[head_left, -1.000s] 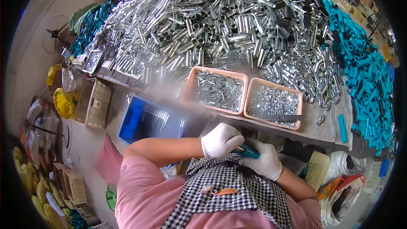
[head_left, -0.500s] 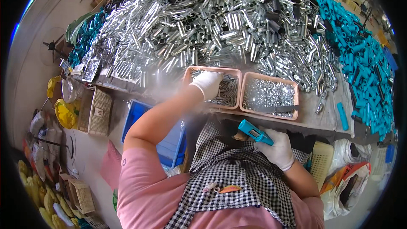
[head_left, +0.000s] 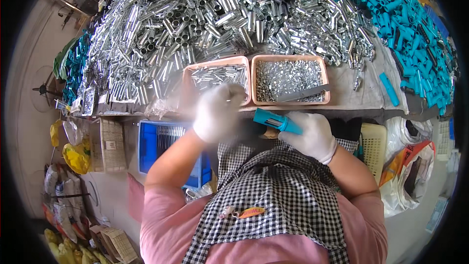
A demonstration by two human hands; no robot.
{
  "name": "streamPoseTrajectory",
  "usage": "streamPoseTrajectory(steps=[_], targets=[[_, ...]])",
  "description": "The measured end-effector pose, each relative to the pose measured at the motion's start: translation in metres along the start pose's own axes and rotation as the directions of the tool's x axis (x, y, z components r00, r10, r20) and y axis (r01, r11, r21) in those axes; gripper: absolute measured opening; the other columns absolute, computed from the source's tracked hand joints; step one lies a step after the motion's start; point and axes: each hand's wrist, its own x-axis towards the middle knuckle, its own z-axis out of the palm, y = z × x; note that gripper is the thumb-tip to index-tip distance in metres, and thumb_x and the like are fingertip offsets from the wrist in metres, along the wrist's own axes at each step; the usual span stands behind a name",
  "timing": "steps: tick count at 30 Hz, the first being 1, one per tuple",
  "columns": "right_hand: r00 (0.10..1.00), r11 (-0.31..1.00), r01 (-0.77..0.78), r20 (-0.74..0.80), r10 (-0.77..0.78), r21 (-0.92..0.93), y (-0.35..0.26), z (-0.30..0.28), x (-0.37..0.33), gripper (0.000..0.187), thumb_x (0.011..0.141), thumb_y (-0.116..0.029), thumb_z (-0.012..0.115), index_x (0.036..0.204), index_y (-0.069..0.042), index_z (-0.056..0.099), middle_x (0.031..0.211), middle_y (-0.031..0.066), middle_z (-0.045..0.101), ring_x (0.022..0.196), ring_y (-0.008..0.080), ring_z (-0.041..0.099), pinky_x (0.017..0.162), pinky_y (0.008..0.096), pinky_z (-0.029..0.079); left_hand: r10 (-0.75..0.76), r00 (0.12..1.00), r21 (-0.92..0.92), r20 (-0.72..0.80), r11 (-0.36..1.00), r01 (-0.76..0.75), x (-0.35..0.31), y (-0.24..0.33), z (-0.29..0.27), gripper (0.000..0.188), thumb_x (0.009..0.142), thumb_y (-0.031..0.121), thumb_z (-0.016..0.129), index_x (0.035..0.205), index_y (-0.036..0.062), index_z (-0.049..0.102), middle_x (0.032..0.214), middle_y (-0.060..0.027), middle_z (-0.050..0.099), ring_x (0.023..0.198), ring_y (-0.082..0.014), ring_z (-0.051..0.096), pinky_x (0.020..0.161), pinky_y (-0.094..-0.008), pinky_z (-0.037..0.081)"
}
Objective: Assembling small metal inserts into teal plastic housings at an industrial workstation.
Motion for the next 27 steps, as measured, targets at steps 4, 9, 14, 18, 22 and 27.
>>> streamPoseTrajectory(steps=[4,9,14,18,22,27], targets=[[1.000,0.994,0.009,0.025,-0.012,0.107,-0.002,0.007,0.004,0.030,0.070,-0.028,0.080,0.086,-0.006,0.066,0.070,0.0155,0.064,0.065,0.0346,0.065,0.057,0.0411,0.051,0.049,0.996,-0.379,0.079,0.925,-0.015,-0.020,0.015,0.022,0.023,0.101,0.022,0.051,0.096,0.0005,0.057,0.096,-0.0122,0.070,0.086,-0.0194,0.067,0.078,-0.0304,0.053],[0.996,0.998,0.052,0.073,-0.056,0.047,-0.009,0.011,-0.001,0.037,0.068,-0.030,0.081,0.094,-0.007,0.067,0.069,0.0143,0.064,0.064,0.0327,0.065,0.057,0.0403,0.052,-0.171,0.983,-0.366,0.066,0.913,0.183,-0.026,0.035,0.045,0.020,0.102,0.015,0.046,0.090,0.0005,0.053,0.083,-0.0107,0.065,0.075,-0.0177,0.062,0.071,-0.0306,0.051],[0.982,0.910,0.189,0.046,-0.185,-0.369,-0.012,0.009,-0.007,0.046,0.068,-0.035,0.080,0.101,-0.007,0.064,0.066,0.0085,0.058,0.054,0.0280,0.060,0.050,0.0384,0.049,-0.412,0.901,-0.348,0.132,0.832,0.432,-0.025,0.032,0.051,0.018,0.094,0.016,0.055,0.093,-0.0014,0.057,0.079,-0.0209,0.062,0.072,-0.0362,0.063,0.069,-0.0420,0.050],[0.973,0.903,0.228,0.053,-0.224,-0.363,-0.005,0.006,-0.014,0.049,0.066,-0.038,0.080,0.100,-0.007,0.064,0.066,0.0067,0.057,0.052,0.0249,0.058,0.047,0.0373,0.046,-0.172,0.971,-0.377,0.166,0.899,0.223,-0.030,0.042,0.041,0.016,0.098,0.013,0.050,0.090,-0.0001,0.055,0.085,-0.0120,0.062,0.077,-0.0207,0.061,0.072,-0.0323,0.050],[0.971,0.908,0.237,0.047,-0.235,-0.344,-0.005,-0.002,-0.010,0.047,0.066,-0.037,0.080,0.099,-0.008,0.065,0.065,0.0056,0.057,0.052,0.0244,0.058,0.047,0.0375,0.046,0.068,0.988,-0.434,0.141,0.901,0.000,-0.032,0.028,0.044,0.008,0.091,0.007,0.059,0.089,0.0011,0.054,0.090,-0.0121,0.063,0.083,-0.0259,0.061,0.075,-0.0350,0.050],[0.975,0.916,0.222,0.072,-0.210,-0.333,-0.002,-0.003,-0.002,0.045,0.066,-0.036,0.079,0.099,-0.009,0.065,0.066,0.0059,0.057,0.053,0.0249,0.059,0.048,0.0379,0.047,0.269,0.962,-0.307,0.054,0.921,-0.241,-0.020,0.018,0.043,0.016,0.075,-0.002,0.067,0.084,0.0019,0.054,0.089,-0.0121,0.064,0.084,-0.0311,0.062,0.075,-0.0394,0.051]])
